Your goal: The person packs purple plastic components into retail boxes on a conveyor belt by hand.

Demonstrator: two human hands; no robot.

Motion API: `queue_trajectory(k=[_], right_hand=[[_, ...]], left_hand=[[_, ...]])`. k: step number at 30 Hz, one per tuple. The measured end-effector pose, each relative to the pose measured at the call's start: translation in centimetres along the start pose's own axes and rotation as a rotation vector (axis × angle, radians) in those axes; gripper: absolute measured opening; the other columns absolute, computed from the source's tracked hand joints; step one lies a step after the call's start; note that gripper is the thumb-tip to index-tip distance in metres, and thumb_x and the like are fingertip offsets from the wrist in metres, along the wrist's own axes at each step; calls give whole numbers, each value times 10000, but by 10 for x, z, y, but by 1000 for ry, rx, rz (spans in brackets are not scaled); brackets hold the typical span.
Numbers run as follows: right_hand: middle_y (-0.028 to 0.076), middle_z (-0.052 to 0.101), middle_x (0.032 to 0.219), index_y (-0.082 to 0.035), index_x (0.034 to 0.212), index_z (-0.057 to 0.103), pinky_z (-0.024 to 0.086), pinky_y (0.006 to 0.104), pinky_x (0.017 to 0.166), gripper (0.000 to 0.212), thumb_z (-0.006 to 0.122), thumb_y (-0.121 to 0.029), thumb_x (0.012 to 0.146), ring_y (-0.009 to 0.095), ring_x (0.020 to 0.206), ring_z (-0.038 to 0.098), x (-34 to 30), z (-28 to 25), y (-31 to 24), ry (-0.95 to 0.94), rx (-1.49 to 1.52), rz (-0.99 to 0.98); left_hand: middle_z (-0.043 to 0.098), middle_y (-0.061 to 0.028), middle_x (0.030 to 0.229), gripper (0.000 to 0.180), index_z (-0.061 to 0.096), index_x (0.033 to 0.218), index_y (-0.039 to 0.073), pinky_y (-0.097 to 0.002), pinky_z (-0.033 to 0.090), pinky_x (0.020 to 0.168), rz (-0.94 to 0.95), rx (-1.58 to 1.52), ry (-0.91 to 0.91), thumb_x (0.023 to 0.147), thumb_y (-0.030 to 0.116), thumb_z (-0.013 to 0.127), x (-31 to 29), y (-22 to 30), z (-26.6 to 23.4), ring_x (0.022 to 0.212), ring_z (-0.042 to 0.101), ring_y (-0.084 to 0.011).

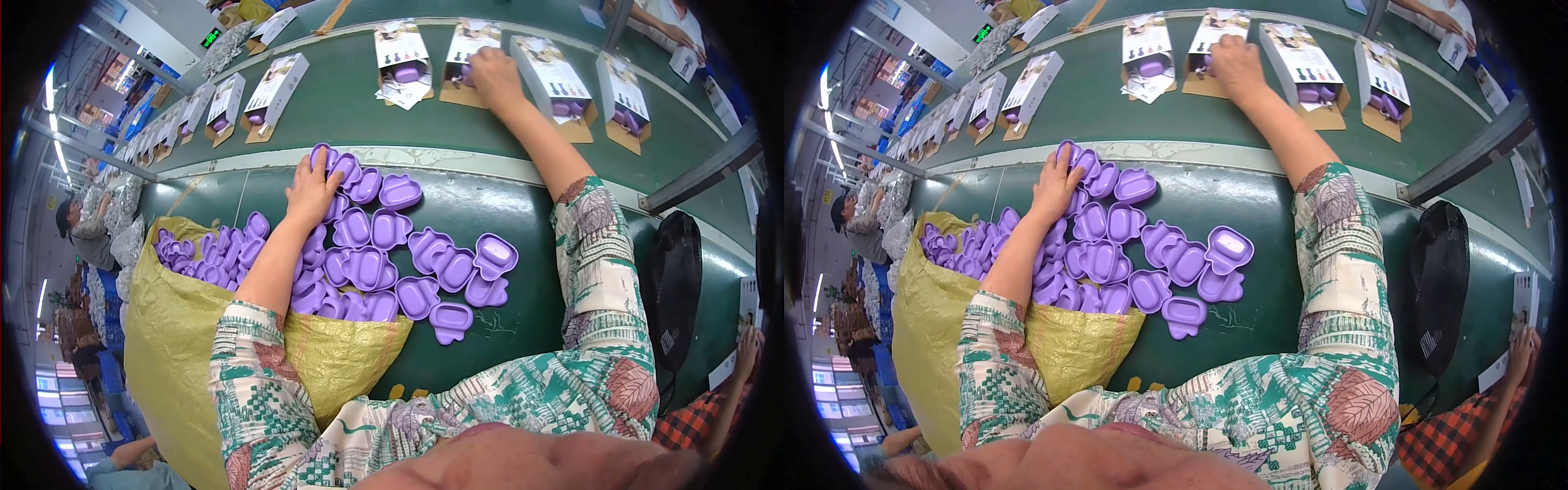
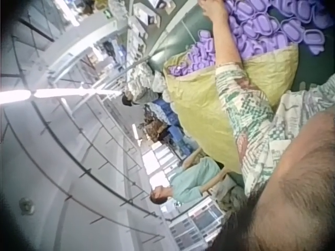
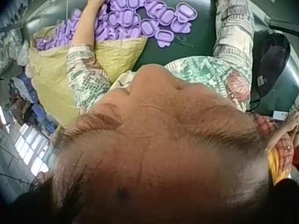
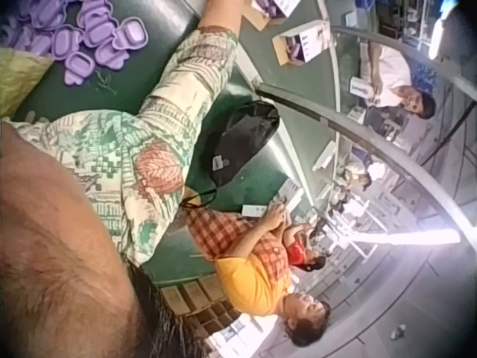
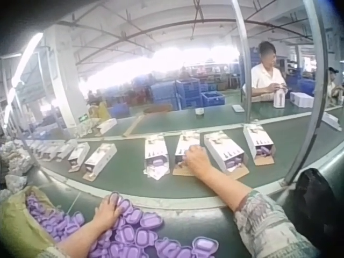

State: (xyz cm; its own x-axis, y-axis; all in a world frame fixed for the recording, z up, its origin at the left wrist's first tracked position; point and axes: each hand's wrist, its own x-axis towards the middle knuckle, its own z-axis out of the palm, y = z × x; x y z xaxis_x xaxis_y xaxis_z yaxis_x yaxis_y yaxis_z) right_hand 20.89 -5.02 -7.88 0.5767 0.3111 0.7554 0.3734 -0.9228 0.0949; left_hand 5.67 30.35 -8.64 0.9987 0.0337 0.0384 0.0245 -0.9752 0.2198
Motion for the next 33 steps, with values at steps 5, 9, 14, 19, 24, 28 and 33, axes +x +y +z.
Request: queue_trajectory(k=[5,9,14,19,24,28,33], right_hand=[[133,557,859,-36,864,563,467,381,705,131,571,-17,735,332,804,564,-27,-43,-42,-42,484,-226],[129,553,813,-24,838,561,463,390,695,138,555,3,703,321,798,570,-60,-166,-61,-696,837,-170],[83,528,965,-79,903,586,425,397,774,326,754,-208,656,263,988,513,-95,-226,-71,-1041,478,-429],[110,548,983,-62,810,574,442,383,752,132,646,-107,709,279,924,532,-122,-185,-69,-578,516,-345],[109,536,965,-78,901,584,441,386,736,141,534,-71,769,274,957,527,-75,-122,-14,-453,197,-277],[116,563,932,-83,888,613,471,407,740,119,554,-98,786,285,943,555,-23,-59,23,-421,-27,-257],[115,584,912,-72,907,613,496,414,723,131,562,-103,790,295,907,588,8,-42,41,-260,-15,-142]], left_hand=[[260,-201,1462,681,264,1445,195,-654,275,978,1,-16,7,889,535,460,-1,-8,-3,1353,261,-367],[254,-195,1465,682,261,1446,192,-662,269,977,-12,0,0,888,529,462,1,-1,-6,1353,260,-366],[266,-188,1462,677,272,1444,205,-664,277,972,-25,10,8,884,527,473,2,-4,-4,1353,261,-363],[269,-187,1461,673,276,1442,207,-669,279,969,-14,-12,13,882,517,481,0,3,-6,1354,261,-360],[269,-184,1459,660,277,1442,206,-667,270,980,-34,-3,15,888,508,473,-2,3,-6,1355,259,-356],[270,-189,1454,654,280,1440,198,-663,280,973,-65,64,59,893,503,468,0,2,4,1352,265,-354],[310,-197,1434,649,302,1425,182,-651,290,970,-66,56,79,891,510,468,-1,8,-4,1342,284,-357]])
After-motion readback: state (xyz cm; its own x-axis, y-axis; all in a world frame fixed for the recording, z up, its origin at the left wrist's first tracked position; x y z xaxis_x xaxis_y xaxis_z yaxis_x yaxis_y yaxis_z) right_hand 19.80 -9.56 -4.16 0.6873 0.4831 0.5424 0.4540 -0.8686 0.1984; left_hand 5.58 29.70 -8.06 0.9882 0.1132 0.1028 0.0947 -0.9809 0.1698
